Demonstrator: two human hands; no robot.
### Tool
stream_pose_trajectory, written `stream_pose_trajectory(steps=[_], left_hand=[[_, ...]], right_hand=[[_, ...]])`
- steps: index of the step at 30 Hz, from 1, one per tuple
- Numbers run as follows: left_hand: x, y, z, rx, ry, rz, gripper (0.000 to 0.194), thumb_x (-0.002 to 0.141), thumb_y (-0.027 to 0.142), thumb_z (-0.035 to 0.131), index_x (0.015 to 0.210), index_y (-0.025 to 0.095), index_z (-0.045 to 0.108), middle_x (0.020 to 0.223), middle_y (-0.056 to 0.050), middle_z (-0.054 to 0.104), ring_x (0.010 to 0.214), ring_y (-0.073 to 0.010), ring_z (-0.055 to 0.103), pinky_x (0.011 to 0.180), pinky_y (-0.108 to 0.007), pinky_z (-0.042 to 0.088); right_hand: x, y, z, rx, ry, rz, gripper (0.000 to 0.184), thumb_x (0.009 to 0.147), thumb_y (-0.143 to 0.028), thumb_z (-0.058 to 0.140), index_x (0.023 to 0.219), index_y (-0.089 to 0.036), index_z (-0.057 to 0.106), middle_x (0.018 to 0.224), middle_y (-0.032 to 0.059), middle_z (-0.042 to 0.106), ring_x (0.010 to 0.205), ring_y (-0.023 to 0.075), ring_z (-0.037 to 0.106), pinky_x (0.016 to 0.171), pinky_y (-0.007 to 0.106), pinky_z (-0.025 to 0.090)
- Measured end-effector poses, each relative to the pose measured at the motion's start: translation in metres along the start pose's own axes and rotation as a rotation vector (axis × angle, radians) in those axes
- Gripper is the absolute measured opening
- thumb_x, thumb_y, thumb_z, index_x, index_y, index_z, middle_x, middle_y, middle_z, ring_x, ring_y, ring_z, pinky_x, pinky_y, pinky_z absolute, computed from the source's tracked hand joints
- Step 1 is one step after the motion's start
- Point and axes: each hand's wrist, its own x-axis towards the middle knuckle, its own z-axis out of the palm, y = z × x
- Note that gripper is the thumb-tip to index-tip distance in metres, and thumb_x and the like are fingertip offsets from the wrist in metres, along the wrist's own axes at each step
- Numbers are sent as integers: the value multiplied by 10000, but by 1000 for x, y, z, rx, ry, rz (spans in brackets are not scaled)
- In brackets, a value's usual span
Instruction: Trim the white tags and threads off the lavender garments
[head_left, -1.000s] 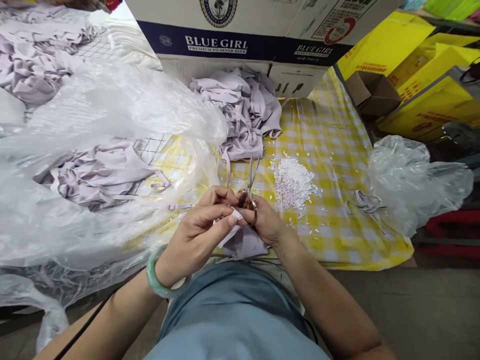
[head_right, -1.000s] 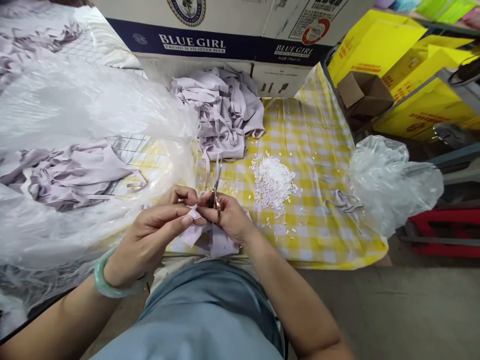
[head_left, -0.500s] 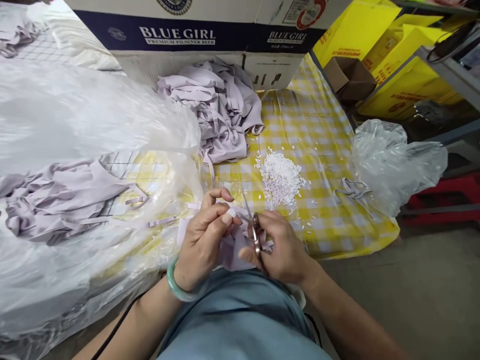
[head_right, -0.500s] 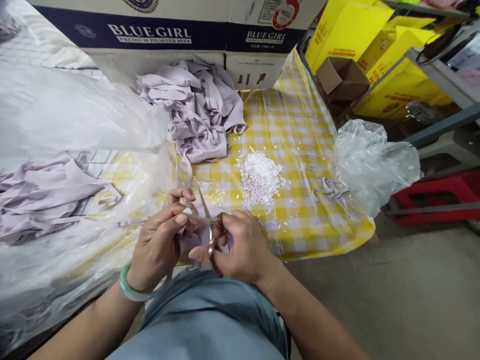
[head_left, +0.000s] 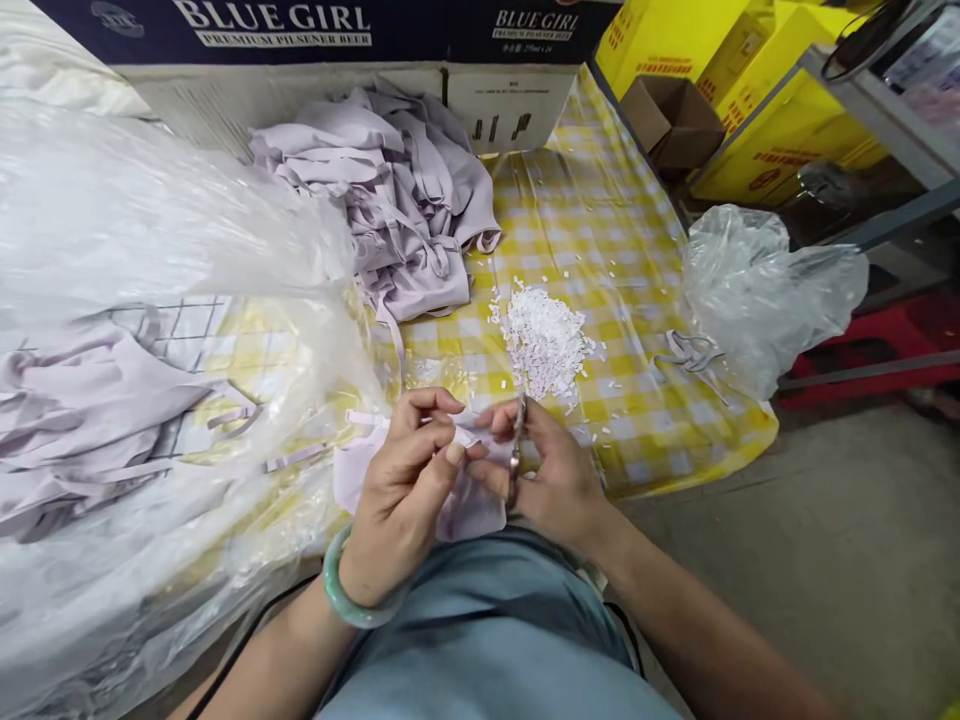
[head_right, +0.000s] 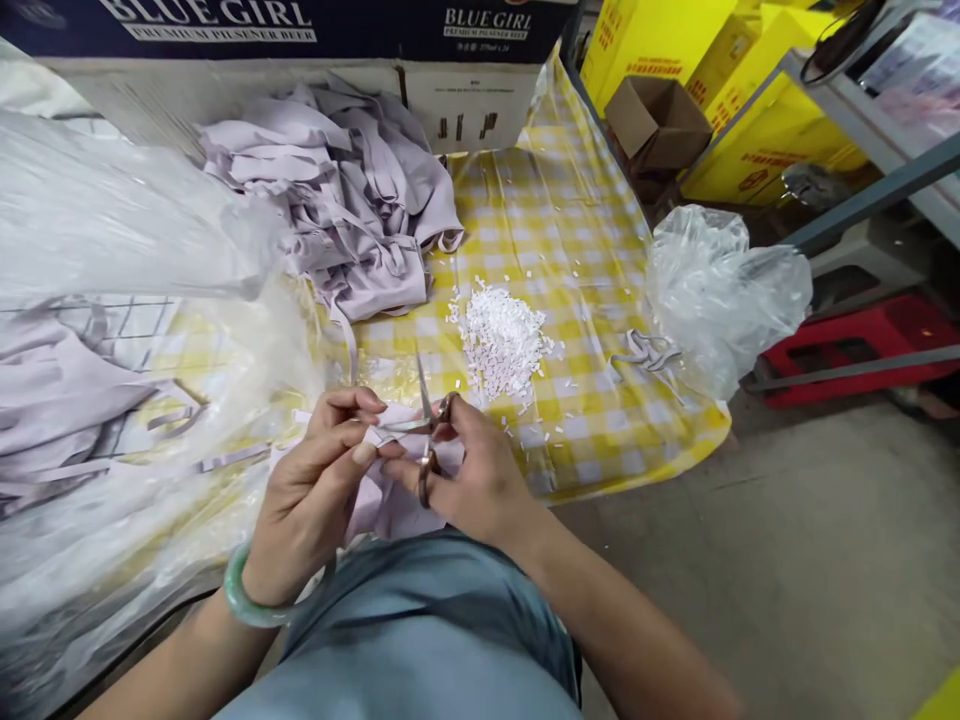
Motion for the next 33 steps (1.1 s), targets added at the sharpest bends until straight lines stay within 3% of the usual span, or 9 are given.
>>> stream_pose_trajectory(steps=[4, 8, 10, 13, 16, 20, 23, 28, 33], left_hand=[[0, 17, -16, 134, -19, -62, 165, 922, 214, 548, 878, 210, 707, 947, -65, 542, 986, -195, 492, 844, -313, 422], [-4, 21, -33, -39, -115, -333, 229, 939, 312, 525, 832, 190, 687, 739, -20, 489, 649, -126, 452, 554, -257, 371], [-5, 21, -35, -131, -166, -434, 258, 950, 349, 501, 870, 187, 685, 659, 1, 451, 561, -110, 395, 499, -248, 341], [-3, 23, -28, -53, -124, -286, 252, 946, 319, 508, 862, 189, 707, 805, -50, 547, 782, -165, 526, 697, -288, 463], [3, 24, -17, 79, -8, -41, 202, 928, 242, 536, 879, 207, 728, 1084, -85, 561, 1121, -227, 488, 976, -345, 410], [9, 12, -7, -183, 28, -100, 243, 952, 249, 490, 844, 200, 702, 1039, -74, 549, 944, -189, 544, 775, -305, 468], [9, 2, -5, -259, 78, -187, 250, 952, 274, 499, 812, 189, 687, 1003, -67, 537, 855, -167, 532, 707, -292, 453], [3, -1, -2, -167, 72, -171, 259, 953, 322, 494, 801, 194, 660, 940, -85, 552, 1044, -236, 490, 803, -326, 450], [1, 2, 1, -129, 16, -127, 285, 972, 285, 434, 762, 188, 601, 1015, -93, 503, 1088, -240, 457, 907, -355, 417]], right_hand=[[22, 15, 19, 299, -93, 16, 237, 682, -221, 691, 799, -222, 485, 854, -4, 599, 766, 139, 566, 700, 252, 456], [47, 12, 17, 492, -58, 54, 202, 650, -178, 646, 754, -214, 477, 854, -9, 562, 755, 123, 544, 699, 243, 442], [57, 6, 12, 520, -85, 57, 209, 635, -179, 650, 757, -212, 483, 840, -17, 552, 757, 120, 540, 707, 244, 441], [63, 2, 14, 579, -172, 130, 250, 615, -212, 693, 756, -214, 487, 742, -47, 516, 676, 106, 509, 651, 235, 427], [57, 6, 29, 653, -257, 205, 318, 596, -304, 771, 763, -214, 516, 685, -56, 500, 619, 106, 478, 599, 242, 413], [41, 16, 39, 691, -333, 184, 366, 646, -423, 776, 821, -214, 532, 754, -31, 534, 693, 131, 512, 657, 274, 436], [31, 18, 21, 468, -312, 167, 367, 706, -414, 758, 880, -213, 504, 791, -24, 540, 715, 136, 521, 682, 284, 431], [14, 5, -19, -169, -185, -94, 323, 759, -464, 701, 746, -195, 521, 767, 11, 544, 766, 170, 489, 726, 310, 384], [2, -7, -23, -384, -216, -192, 393, 682, -487, 749, 643, -195, 490, 611, -19, 508, 626, 142, 442, 641, 294, 328]])
